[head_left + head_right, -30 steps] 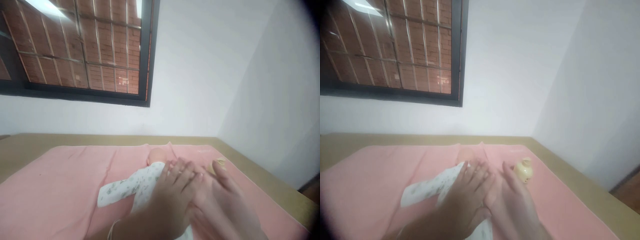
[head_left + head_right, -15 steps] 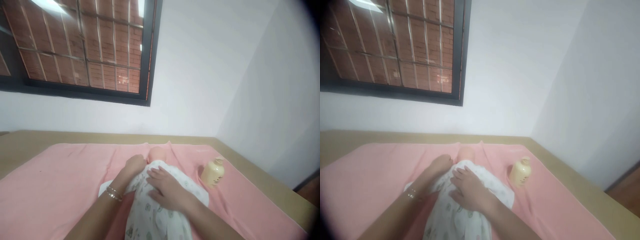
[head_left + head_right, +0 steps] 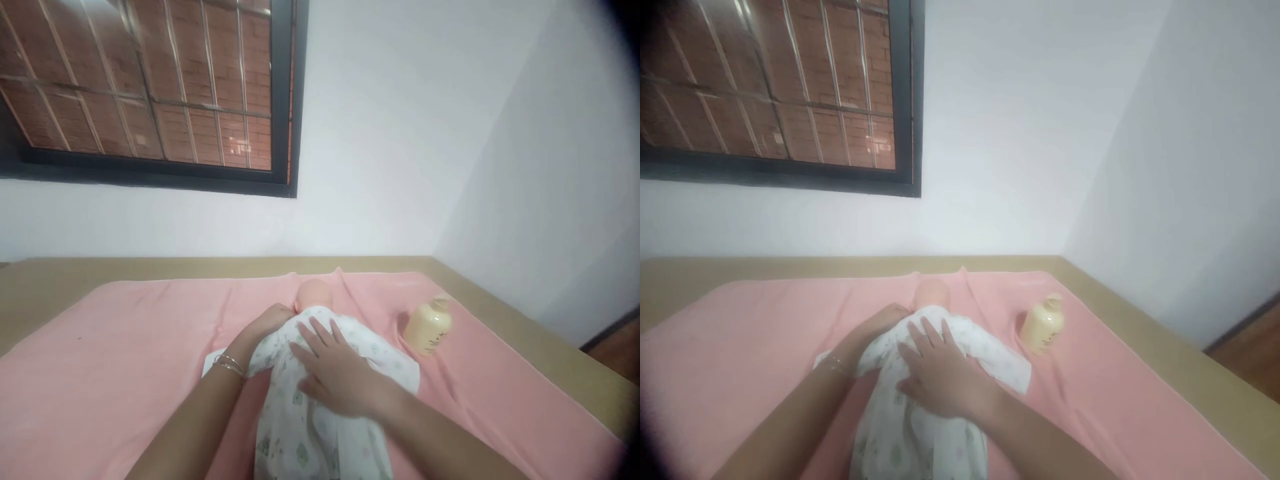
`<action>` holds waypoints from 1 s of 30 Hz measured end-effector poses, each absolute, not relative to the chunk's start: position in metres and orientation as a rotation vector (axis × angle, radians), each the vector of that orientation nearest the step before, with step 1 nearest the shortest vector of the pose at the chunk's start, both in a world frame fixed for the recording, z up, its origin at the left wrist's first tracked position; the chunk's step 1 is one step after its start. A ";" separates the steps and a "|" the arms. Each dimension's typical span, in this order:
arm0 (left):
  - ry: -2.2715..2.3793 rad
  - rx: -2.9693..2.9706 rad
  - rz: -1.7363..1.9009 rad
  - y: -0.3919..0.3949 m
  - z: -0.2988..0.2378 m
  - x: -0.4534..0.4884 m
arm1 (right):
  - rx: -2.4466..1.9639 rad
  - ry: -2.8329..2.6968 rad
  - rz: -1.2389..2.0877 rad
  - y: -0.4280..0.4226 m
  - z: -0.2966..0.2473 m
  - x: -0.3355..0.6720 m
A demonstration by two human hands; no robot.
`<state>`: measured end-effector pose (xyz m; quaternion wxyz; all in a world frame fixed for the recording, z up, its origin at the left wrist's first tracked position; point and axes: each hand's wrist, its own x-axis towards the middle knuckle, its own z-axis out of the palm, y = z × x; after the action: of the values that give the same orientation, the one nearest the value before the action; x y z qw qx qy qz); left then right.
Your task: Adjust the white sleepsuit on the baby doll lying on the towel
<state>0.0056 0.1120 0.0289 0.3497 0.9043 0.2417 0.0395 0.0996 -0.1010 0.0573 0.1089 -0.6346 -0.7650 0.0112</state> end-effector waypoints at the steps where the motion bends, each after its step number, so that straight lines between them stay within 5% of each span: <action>1: 0.632 2.331 0.109 0.114 0.026 0.008 | -1.791 -2.318 0.035 -0.096 0.059 0.105; 8: 0.737 2.236 0.092 0.118 0.012 0.011 | -2.144 -1.908 0.039 -0.093 0.044 0.110; 15: 0.697 2.231 0.107 0.117 0.016 0.011 | -1.823 -2.226 -0.011 -0.087 0.048 0.114; 21: 0.787 2.213 0.080 0.119 0.011 0.012 | -2.262 -1.758 -0.011 -0.089 0.035 0.109; 27: 0.733 2.213 0.097 0.118 0.015 0.011 | -1.830 -2.253 0.005 -0.087 0.049 0.112; 30: 0.730 2.215 0.092 0.116 0.017 0.011 | -1.993 -2.071 0.048 -0.083 0.050 0.122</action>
<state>0.0108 0.1159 0.0166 0.3931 0.8726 0.2877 0.0361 0.1216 -0.0833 0.0500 0.1330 -0.6871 -0.7141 0.0164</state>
